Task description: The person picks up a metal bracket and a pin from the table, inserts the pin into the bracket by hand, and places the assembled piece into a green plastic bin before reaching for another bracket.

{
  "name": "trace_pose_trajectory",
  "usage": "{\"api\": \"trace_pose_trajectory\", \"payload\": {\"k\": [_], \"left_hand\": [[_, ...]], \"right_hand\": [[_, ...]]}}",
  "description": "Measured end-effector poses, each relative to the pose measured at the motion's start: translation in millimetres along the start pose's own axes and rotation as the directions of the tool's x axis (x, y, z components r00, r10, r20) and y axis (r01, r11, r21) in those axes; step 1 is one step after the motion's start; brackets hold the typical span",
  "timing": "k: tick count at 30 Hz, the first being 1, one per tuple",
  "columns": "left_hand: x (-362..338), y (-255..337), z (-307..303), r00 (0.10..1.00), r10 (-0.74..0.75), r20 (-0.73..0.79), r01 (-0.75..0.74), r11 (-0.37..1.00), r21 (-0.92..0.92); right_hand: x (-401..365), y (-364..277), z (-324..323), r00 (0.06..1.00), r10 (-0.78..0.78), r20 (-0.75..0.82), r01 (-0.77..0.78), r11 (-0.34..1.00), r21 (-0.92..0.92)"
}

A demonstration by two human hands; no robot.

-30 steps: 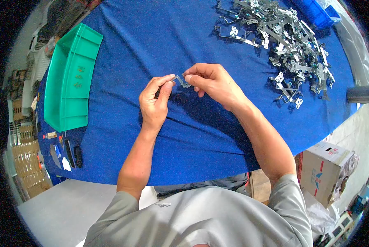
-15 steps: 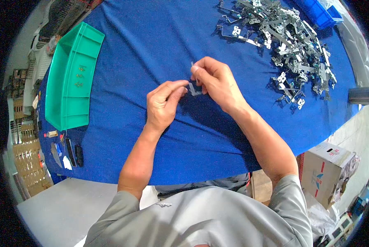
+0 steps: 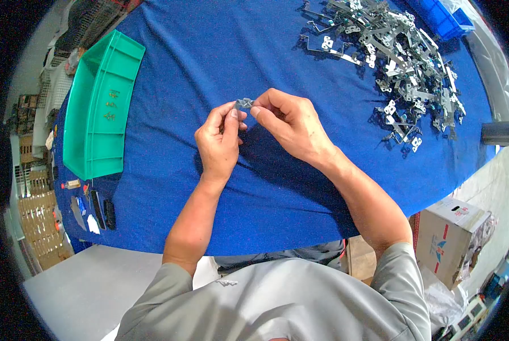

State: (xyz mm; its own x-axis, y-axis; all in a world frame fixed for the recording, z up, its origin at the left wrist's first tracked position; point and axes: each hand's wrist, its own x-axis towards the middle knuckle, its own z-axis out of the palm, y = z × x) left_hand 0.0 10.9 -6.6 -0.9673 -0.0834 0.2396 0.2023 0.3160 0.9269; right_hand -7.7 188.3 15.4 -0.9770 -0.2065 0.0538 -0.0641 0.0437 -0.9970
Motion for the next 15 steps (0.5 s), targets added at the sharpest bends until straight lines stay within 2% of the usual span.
{"api": "trace_pose_trajectory", "payload": {"k": [3, 6, 9, 12, 15], "left_hand": [[0, 1, 0, 1.000, 0.014, 0.004, -0.014, 1.000, 0.015], [0, -5, -2, 0.999, 0.049, 0.020, -0.050, 0.997, 0.053], [1, -9, -1, 0.986, 0.164, 0.000, -0.163, 0.979, 0.122], [1, -8, -3, 0.995, 0.101, -0.004, -0.100, 0.991, 0.088], [2, -10, -4, 0.991, 0.134, -0.009, -0.133, 0.987, 0.095]], "right_hand": [[1, 2, -1, 1.000, -0.017, -0.007, 0.017, 0.997, -0.077], [0, 0, 0, 1.000, 0.001, -0.020, -0.003, 0.998, -0.064], [0, -1, 0, 0.999, -0.023, -0.027, 0.020, 0.994, -0.111], [0, -3, -3, 1.000, 0.024, -0.009, -0.025, 0.991, -0.128], [0, 3, -1, 0.999, -0.027, -0.028, 0.023, 0.992, -0.128]]}}
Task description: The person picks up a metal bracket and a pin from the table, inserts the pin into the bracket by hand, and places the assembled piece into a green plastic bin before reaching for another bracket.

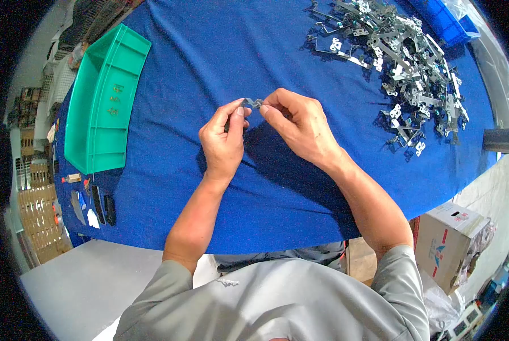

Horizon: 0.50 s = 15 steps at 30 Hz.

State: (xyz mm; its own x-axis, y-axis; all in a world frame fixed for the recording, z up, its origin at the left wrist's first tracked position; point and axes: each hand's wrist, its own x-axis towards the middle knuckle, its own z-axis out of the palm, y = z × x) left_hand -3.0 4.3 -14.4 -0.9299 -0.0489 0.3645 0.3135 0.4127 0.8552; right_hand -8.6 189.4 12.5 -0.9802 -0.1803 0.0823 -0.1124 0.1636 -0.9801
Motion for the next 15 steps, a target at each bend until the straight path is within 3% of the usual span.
{"api": "trace_pose_trajectory", "payload": {"k": [3, 6, 9, 12, 15], "left_hand": [[2, -2, 0, 0.998, 0.063, -0.032, -0.063, 0.998, 0.012], [2, 1, -5, 0.997, -0.075, -0.006, 0.075, 0.996, -0.040], [4, 2, -8, 0.999, -0.032, 0.007, 0.032, 0.995, -0.094], [2, 5, -8, 0.995, -0.098, 0.026, 0.101, 0.986, -0.131], [5, 9, -8, 0.999, -0.039, 0.016, 0.041, 0.993, -0.114]], "right_hand": [[0, -1, -1, 1.000, 0.021, 0.011, -0.021, 1.000, 0.007], [0, -3, -2, 1.000, 0.022, 0.010, -0.022, 0.999, -0.046], [2, -4, -4, 0.999, -0.040, -0.001, 0.039, 0.984, -0.173], [4, 5, -3, 0.999, 0.037, 0.016, -0.036, 0.995, -0.090], [5, 5, -3, 0.995, 0.098, 0.032, -0.095, 0.993, -0.065]]}}
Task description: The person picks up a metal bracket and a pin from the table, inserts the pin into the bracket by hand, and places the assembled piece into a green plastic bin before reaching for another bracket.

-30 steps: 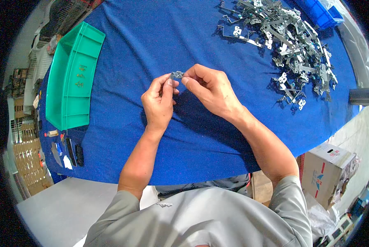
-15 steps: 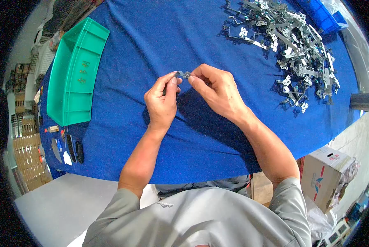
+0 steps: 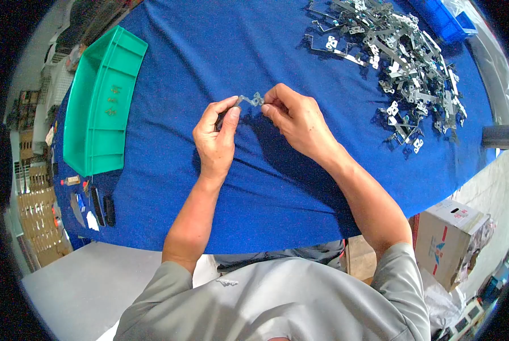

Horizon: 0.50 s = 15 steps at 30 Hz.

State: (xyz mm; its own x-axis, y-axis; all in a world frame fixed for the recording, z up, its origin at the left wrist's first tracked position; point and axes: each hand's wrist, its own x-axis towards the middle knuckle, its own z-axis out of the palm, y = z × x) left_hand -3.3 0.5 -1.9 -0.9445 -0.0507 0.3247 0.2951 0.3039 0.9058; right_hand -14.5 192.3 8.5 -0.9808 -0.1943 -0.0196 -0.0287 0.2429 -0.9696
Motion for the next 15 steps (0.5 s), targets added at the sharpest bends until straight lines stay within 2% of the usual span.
{"api": "trace_pose_trajectory", "payload": {"k": [6, 9, 12, 15], "left_hand": [[0, 5, 1, 1.000, 0.006, 0.022, -0.007, 0.999, 0.032], [1, 1, 1, 0.998, 0.060, 0.030, -0.062, 0.996, 0.072], [1, 6, 2, 0.997, 0.062, 0.041, -0.064, 0.997, 0.049], [-1, 3, 0, 0.994, 0.035, 0.099, -0.042, 0.997, 0.068]], "right_hand": [[3, 2, -1, 1.000, 0.000, 0.027, -0.004, 0.984, 0.179], [4, 6, -2, 0.998, 0.002, 0.068, -0.013, 0.987, 0.160], [1, 2, -4, 0.999, -0.050, 0.021, 0.050, 0.999, -0.017], [6, 12, 2, 0.969, -0.212, -0.123, 0.212, 0.977, -0.009]]}}
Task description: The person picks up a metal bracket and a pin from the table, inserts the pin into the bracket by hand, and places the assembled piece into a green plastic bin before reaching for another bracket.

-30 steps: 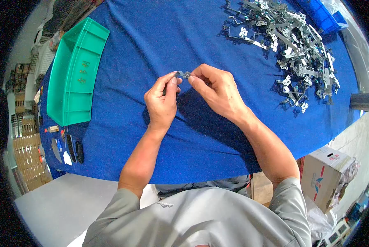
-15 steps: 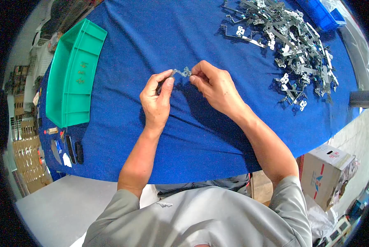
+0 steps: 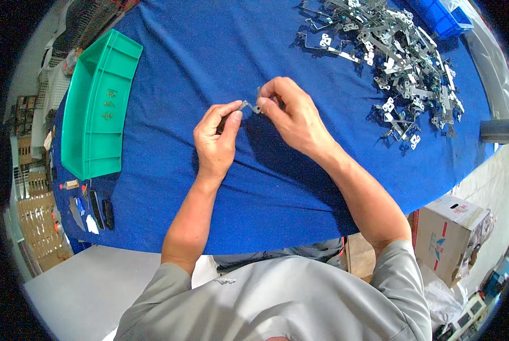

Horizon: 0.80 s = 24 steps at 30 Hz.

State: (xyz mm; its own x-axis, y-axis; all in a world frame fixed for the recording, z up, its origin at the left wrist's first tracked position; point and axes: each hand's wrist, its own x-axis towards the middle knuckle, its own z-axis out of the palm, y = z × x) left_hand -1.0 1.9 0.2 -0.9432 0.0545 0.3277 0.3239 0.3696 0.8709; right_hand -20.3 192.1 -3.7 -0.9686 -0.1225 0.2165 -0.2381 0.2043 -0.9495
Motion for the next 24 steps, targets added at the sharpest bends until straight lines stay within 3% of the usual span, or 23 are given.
{"api": "trace_pose_trajectory", "payload": {"k": [3, 6, 10, 19, 21, 24], "left_hand": [[-1, -11, 2, 0.999, -0.051, -0.017, 0.051, 0.999, -0.014], [-1, -7, 2, 0.970, -0.239, -0.051, 0.227, 0.959, -0.171], [-1, -11, 2, 0.969, -0.241, -0.054, 0.223, 0.946, -0.234], [-1, -9, 1, 0.968, -0.245, -0.046, 0.229, 0.948, -0.221], [0, -8, 1, 0.967, -0.248, -0.061, 0.234, 0.955, -0.185], [2, -9, -1, 0.995, -0.005, -0.096, 0.005, 1.000, 0.002]], "right_hand": [[1, -12, -7, 0.979, 0.196, -0.064, -0.179, 0.962, 0.205], [0, -22, -9, 0.956, 0.281, 0.089, -0.294, 0.922, 0.252], [-7, -13, 0, 0.979, 0.147, 0.142, -0.168, 0.975, 0.149], [-6, -15, 0, 0.977, 0.162, 0.141, -0.171, 0.984, 0.048], [-5, -20, -3, 0.987, 0.095, 0.129, -0.083, 0.992, -0.100], [-4, -21, -5, 0.993, 0.033, 0.111, -0.010, 0.980, -0.201]]}}
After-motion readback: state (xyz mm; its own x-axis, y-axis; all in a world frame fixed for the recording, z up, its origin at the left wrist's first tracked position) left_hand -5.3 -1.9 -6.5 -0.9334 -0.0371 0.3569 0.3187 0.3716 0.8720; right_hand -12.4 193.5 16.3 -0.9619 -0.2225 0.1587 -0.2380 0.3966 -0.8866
